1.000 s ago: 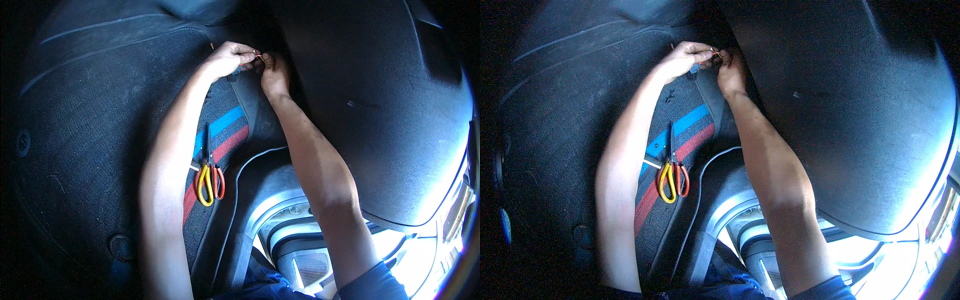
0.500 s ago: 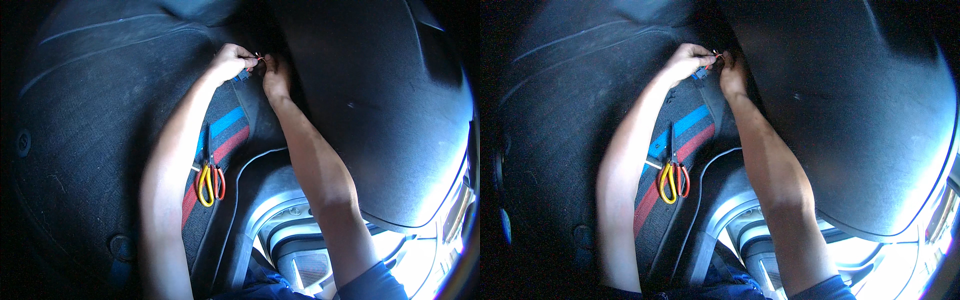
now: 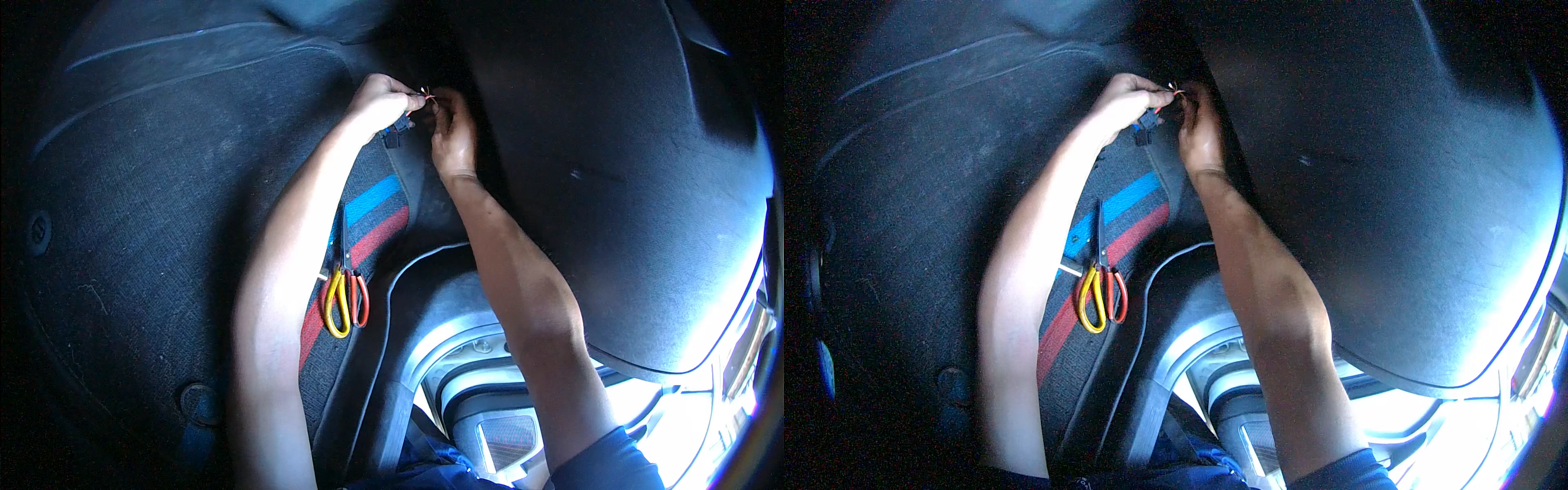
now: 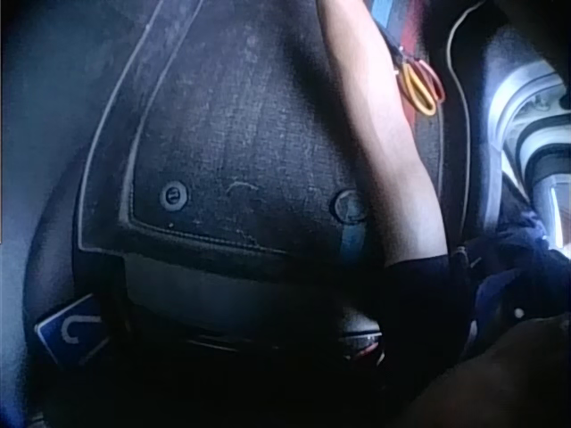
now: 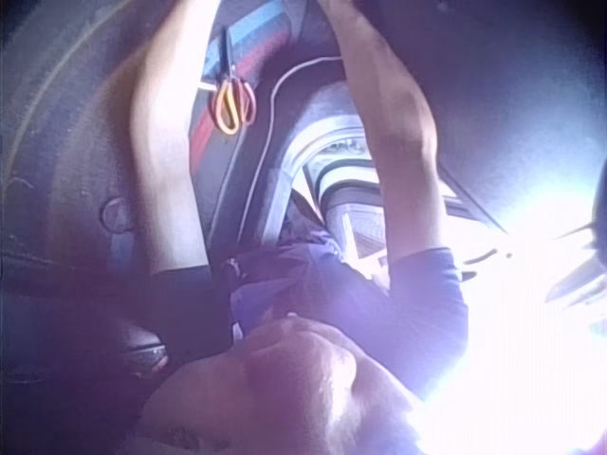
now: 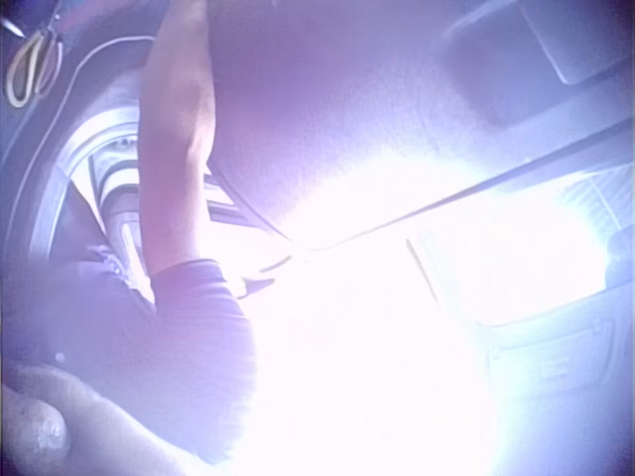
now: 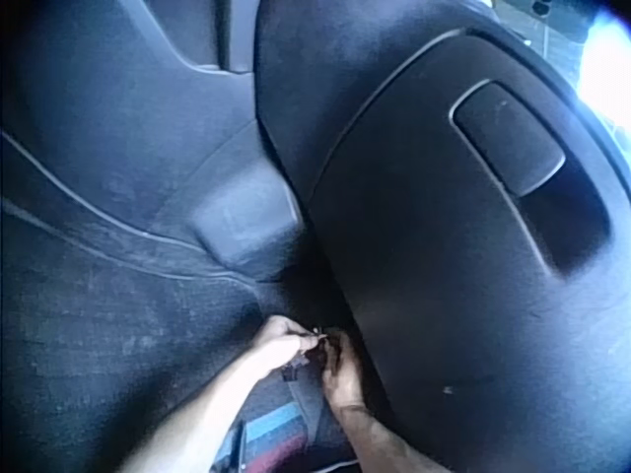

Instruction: The person works inside a car's rear passenger area, stripping and twisting wires, then using a lighter to heat-shrink insulation on the connections. They continue joining additional wires and tucking them under the seat carpet.

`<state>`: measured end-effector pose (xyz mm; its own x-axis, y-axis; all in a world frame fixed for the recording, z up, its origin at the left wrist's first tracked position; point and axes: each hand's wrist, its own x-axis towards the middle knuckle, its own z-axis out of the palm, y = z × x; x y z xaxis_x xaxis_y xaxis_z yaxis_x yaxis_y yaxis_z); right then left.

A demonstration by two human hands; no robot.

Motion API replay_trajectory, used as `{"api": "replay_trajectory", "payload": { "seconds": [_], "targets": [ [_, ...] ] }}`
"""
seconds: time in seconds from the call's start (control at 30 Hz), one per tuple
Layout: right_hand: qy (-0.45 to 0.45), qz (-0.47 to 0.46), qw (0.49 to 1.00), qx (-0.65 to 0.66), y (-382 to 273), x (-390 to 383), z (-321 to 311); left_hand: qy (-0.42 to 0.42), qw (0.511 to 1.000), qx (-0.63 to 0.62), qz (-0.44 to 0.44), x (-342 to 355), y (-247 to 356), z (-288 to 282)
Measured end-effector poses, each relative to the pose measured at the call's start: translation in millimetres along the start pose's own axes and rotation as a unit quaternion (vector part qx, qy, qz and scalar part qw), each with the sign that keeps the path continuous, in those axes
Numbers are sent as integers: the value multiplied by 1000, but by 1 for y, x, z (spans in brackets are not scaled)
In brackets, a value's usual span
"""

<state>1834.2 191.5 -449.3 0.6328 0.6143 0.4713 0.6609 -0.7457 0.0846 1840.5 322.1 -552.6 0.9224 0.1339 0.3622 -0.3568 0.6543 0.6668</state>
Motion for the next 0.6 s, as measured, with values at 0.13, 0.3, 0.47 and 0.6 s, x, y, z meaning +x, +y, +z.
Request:
{"api": "replay_trajectory", "payload": {
  "seconds": [0.13,0.3,0.47,0.6],
  "targets": [
    [-16,11,1000,-21,-9,1,-3,7,999,-23,-41,0,1,-3],
    [-5,0,997,-77,-19,1,-6,13,999,-27,-40,-2,5,-3],
    [-16,19,997,-73,-23,2,-7,-13,995,-68,-70,-8,7,-2],
    [19,-5,997,-75,-24,4,-3,-24,995,-64,-73,-8,8,-5]
  ]
}}
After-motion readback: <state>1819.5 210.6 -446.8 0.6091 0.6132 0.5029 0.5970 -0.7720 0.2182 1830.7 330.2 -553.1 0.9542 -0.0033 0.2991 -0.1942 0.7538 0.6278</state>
